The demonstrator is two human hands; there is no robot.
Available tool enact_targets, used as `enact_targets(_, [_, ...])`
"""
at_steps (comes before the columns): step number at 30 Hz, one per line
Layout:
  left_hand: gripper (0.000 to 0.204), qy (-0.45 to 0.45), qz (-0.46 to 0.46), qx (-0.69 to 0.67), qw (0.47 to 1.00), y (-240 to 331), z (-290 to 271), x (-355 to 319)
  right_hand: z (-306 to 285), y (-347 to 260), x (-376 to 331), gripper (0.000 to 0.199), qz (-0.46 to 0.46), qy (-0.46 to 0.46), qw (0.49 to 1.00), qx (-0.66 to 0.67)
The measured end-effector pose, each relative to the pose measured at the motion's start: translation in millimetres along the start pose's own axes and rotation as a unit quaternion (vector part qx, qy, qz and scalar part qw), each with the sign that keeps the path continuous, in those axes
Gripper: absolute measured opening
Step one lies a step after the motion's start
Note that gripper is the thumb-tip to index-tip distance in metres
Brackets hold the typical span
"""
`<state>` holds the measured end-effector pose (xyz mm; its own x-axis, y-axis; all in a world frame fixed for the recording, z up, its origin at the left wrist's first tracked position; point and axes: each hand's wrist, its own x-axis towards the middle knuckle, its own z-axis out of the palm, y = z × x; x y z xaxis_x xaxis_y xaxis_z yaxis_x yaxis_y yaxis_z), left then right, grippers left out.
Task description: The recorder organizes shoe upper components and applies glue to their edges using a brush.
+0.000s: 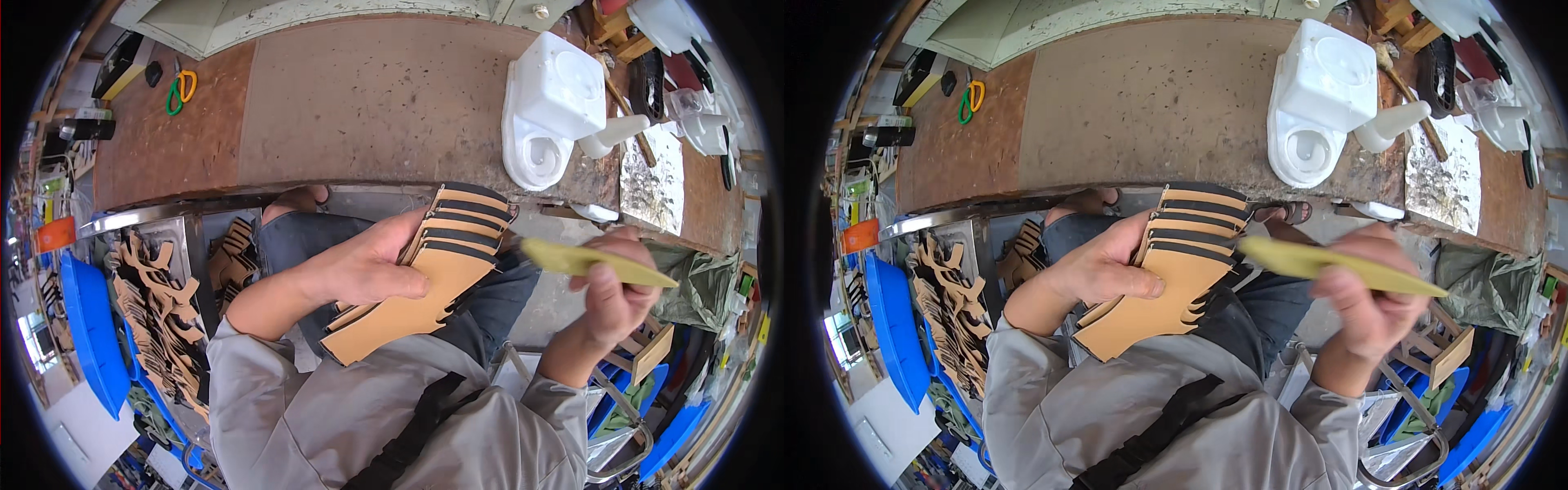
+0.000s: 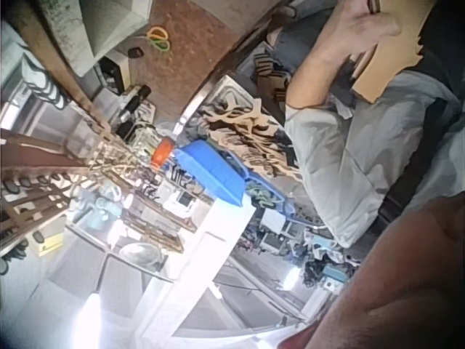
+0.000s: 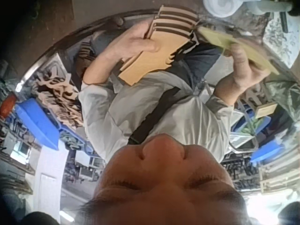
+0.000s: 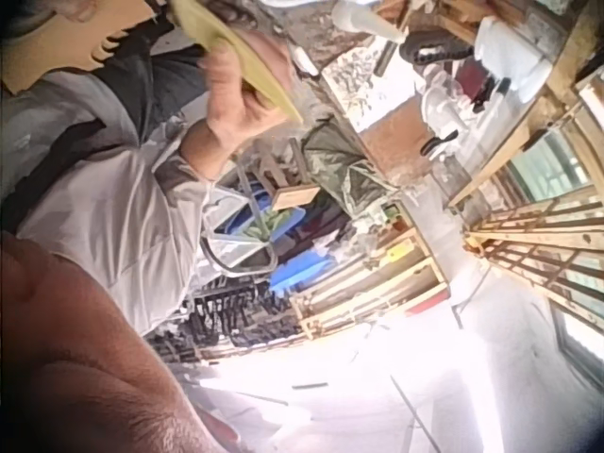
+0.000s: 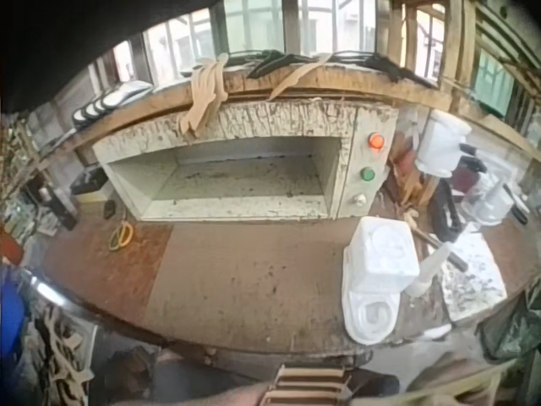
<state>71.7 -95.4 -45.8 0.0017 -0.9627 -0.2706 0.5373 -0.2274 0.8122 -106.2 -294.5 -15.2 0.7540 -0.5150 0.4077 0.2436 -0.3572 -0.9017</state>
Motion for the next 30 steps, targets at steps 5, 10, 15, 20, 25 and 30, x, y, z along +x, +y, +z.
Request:
enact_targets(5, [0.069, -0.011, 0.031, 0.002, 0.999, -7.2, 8.5, -12.4, 40.4, -13.6, 17.6, 0.011, -0.01, -0.111, 0.993, -0.035])
enact_targets(10, [0.068, -0.014, 0.023, 0.011, 1.0, -3.6, 16.6, -23.1, 42.0, -26.3, 23.9, 0.013, -0.073, -0.2, 0.977, 0.023])
enact_targets(15, [0.066, -0.025, 0.01, 0.005, 1.0, -3.7, 18.8, -33.9, 46.9, -27.9, 25.4, 0.015, -0.105, -0.119, 0.986, -0.049])
enact_targets(20, [0.069, -0.036, 0.037, -0.035, 0.998, -5.0, 23.3, -40.4, 41.0, -34.5, 16.3, 0.012, -0.082, -0.147, 0.985, -0.027])
enact_targets(25, [0.071, -0.022, 0.019, -0.063, 0.998, -10.7, 22.5, -46.5, 24.2, -34.6, 3.7, 0.013, -0.084, -0.12, 0.987, 0.061])
enact_targets(30, [0.071, -0.018, 0.023, -0.084, 0.996, -12.2, 19.0, -49.1, 23.4, -35.8, 4.6, 0.015, 0.15, 0.052, 0.983, 0.097])
